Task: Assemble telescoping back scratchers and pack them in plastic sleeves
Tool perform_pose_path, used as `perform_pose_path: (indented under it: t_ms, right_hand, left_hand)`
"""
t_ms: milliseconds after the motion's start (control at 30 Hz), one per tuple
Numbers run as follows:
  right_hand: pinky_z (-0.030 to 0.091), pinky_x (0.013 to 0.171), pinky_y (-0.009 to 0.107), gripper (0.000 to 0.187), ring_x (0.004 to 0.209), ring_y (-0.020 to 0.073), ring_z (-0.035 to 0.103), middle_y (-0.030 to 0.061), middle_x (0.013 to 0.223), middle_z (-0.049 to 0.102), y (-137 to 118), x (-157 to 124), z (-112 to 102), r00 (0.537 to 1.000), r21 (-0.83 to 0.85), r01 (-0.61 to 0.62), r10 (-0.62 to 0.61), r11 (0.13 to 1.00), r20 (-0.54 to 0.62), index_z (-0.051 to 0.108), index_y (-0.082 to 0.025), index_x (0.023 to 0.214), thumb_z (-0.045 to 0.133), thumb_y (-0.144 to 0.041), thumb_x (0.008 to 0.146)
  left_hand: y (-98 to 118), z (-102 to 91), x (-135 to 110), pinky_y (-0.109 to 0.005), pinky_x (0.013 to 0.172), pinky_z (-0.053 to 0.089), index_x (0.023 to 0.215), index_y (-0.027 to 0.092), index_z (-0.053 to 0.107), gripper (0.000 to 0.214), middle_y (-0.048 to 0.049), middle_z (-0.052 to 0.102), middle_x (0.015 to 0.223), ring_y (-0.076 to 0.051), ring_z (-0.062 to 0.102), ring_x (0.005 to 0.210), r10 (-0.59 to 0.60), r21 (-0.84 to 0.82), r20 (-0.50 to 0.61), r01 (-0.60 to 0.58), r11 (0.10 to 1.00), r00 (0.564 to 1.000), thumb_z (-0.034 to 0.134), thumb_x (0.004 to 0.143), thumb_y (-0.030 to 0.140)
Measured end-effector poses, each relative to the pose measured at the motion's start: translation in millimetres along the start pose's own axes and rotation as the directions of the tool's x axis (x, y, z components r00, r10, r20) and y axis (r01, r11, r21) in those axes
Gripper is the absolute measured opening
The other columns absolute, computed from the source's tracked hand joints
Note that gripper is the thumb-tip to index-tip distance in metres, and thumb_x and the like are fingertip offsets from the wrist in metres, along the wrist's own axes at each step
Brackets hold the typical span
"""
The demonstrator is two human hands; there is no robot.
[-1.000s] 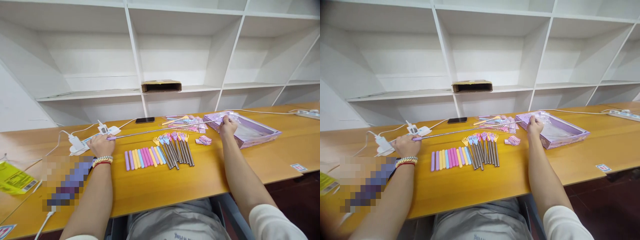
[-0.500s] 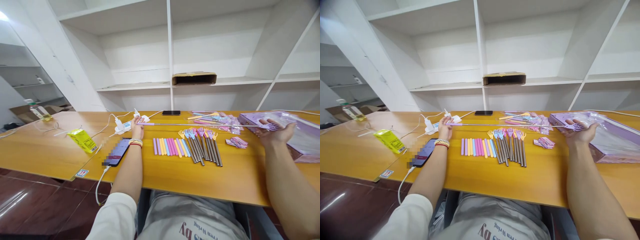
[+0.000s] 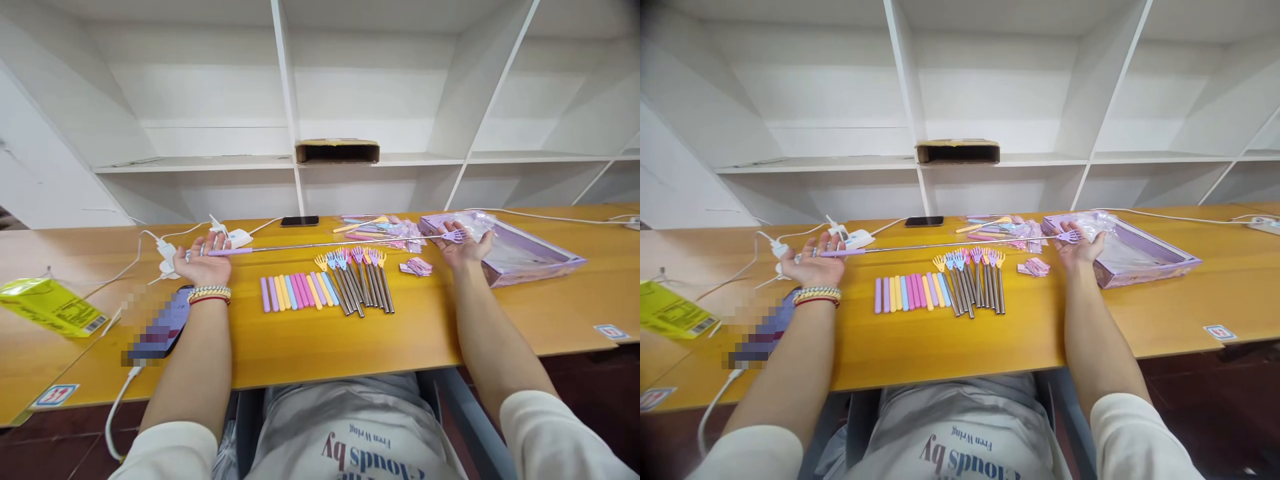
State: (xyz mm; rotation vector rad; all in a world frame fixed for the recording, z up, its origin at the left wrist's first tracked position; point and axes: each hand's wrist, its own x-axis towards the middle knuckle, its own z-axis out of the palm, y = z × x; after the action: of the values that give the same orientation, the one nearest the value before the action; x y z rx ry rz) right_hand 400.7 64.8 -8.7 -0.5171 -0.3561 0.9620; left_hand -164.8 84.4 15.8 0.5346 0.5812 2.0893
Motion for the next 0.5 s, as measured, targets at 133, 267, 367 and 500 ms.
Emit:
perform_pose_path:
  t_ms: [133,267,367,500]
  right_hand:
    - [0.053,0.056,0.041,0.069,0.078,0.0228,0.062,0.0125,0.089,0.058,-0.2,-1.0,1.0,0.999,-0.006,-0.011,0.011,1.0,-0.051,0.054,-0.014,0.086,0.013,-0.07,0.081]
    - [0.052,0.059,0.042,0.067,0.082,0.0267,0.061,0.0167,0.085,0.058,-0.2,0.0,-0.2,0.995,0.016,0.001,0.001,1.0,-0.098,0.056,-0.011,0.077,0.017,-0.065,0.083]
    - [0.051,0.059,0.041,0.056,0.077,0.0245,0.061,0.0145,0.077,0.057,1.9,6.7,-3.8,0.987,0.003,0.018,-0.017,1.0,-0.157,0.055,-0.013,0.067,0.022,-0.054,0.087]
    - [0.046,0.057,0.04,0.044,0.069,0.0202,0.06,0.0132,0.072,0.056,6.8,15.1,-6.3,0.974,-0.157,0.057,-0.089,0.986,-0.208,0.052,-0.015,0.055,0.031,-0.034,0.089]
  left_hand:
    - [-0.8,-1.8,1.8,-0.038,0.073,0.048,0.085,0.017,0.047,0.04,-0.0092,0.061,0.1,-0.026,0.059,0.101,0.008,0.006,-0.033,-0.008,1.0,0.999,0.031,0.081,0.054]
    - [-1.0,-2.7,0.2,-0.036,0.068,0.047,0.083,0.018,0.048,0.039,-0.0112,0.061,0.1,-0.025,0.06,0.096,0.002,0.023,-0.062,-0.001,1.0,0.998,0.033,0.08,0.053]
    - [-2.1,-5.4,-0.1,-0.035,0.066,0.046,0.081,0.019,0.047,0.038,-0.0108,0.061,0.099,-0.024,0.062,0.092,0.01,0.039,-0.093,-0.007,0.999,0.996,0.034,0.077,0.055]
    - [-5.6,-12.6,5.2,-0.033,0.065,0.047,0.077,0.021,0.043,0.036,-0.0093,0.061,0.094,-0.022,0.063,0.087,0.057,0.115,-0.147,-0.04,0.992,0.987,0.031,0.076,0.054]
